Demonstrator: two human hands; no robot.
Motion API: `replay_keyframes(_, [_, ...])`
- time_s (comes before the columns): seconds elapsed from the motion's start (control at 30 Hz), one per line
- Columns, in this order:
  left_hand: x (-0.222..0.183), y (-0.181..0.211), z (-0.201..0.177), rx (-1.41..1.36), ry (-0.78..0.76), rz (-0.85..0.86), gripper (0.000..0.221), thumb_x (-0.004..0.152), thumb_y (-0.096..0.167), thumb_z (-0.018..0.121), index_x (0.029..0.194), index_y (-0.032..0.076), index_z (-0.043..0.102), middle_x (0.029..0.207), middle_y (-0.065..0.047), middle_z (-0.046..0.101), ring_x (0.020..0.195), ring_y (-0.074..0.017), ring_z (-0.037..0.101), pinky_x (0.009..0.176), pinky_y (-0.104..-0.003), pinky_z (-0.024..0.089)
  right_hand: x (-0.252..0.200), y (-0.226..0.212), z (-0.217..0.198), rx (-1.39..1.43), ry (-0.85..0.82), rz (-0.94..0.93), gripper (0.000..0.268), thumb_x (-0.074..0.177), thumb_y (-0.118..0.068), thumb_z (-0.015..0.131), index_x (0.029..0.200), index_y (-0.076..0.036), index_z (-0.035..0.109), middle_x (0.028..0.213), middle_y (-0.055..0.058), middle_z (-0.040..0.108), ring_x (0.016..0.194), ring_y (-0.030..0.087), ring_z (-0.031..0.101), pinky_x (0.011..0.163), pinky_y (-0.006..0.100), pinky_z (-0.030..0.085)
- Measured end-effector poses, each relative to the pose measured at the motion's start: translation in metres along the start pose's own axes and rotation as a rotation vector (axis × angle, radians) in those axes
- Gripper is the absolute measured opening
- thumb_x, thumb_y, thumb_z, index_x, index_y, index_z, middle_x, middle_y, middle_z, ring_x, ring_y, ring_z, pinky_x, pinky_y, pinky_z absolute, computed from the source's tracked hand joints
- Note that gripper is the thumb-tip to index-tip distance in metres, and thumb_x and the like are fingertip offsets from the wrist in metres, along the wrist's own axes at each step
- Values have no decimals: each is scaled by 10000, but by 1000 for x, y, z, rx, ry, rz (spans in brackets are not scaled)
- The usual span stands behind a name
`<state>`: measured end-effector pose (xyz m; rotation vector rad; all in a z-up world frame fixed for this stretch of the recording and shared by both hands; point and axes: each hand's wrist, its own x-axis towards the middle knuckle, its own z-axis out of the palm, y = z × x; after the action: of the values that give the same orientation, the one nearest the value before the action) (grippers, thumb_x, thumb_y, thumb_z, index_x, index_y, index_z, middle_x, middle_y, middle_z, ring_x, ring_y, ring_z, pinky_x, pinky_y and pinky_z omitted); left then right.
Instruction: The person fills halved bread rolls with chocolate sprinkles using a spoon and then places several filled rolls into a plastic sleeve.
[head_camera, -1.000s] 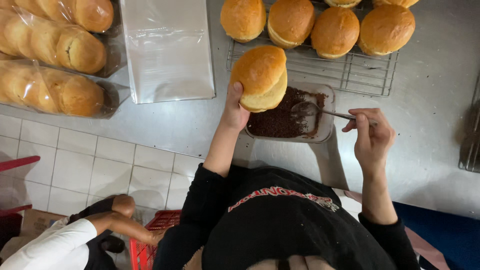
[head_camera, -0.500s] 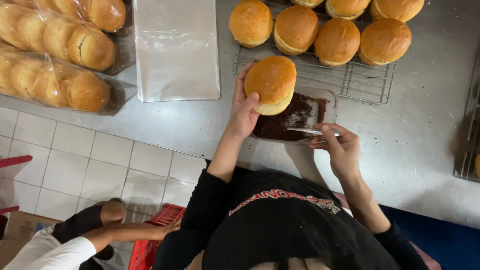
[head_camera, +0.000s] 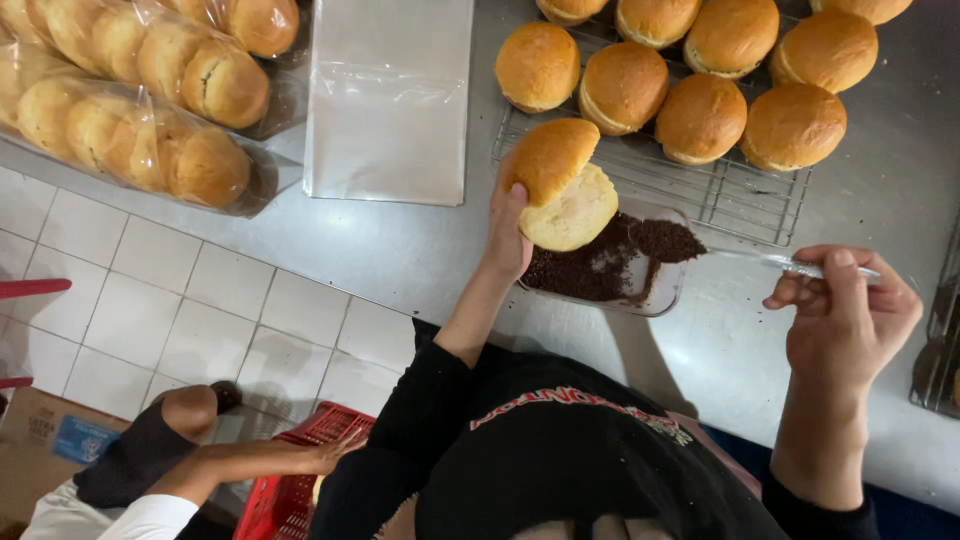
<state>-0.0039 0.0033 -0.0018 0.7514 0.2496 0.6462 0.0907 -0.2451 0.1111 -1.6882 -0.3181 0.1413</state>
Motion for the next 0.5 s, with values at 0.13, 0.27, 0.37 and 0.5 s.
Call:
replay_keyframes(0.13, [3,15,28,203,-68,63,658,831,474,604,1351,128,398,1335,-88,433,1251,-235,419,1049,-392,376,6,-10,12,43,-13,-89,210,1070,-30,436,949,69,576,641,127,525,525,177,567,476,224,476])
replay_keyframes(0.27, [4,-4,36,190,-61,66,558,878,414,558,1349,149,419,1347,-68,445,1254,-208,417,1054,-359,354,-3,-26,40,-26,-28,-207,210,1059,-12,450,932,125,545,715,191,541,527,234,570,468,267,478])
replay_keyframes(0.37, [7,-8,44,88,-81,103,521,931,441,491,1321,100,432,1311,-91,453,1224,-219,431,1040,-359,366,-9,-36,51,-219,-50,-411,179,1026,55,430,924,162,532,836,255,567,587,306,619,477,289,481])
replay_keyframes(0.5, [11,-19,37,167,62,16,658,874,567,406,1311,74,413,1277,-111,467,1217,-238,432,1024,-364,354,-8,-21,41,-304,4,-729,165,939,177,369,883,128,516,700,207,557,571,277,617,542,266,434])
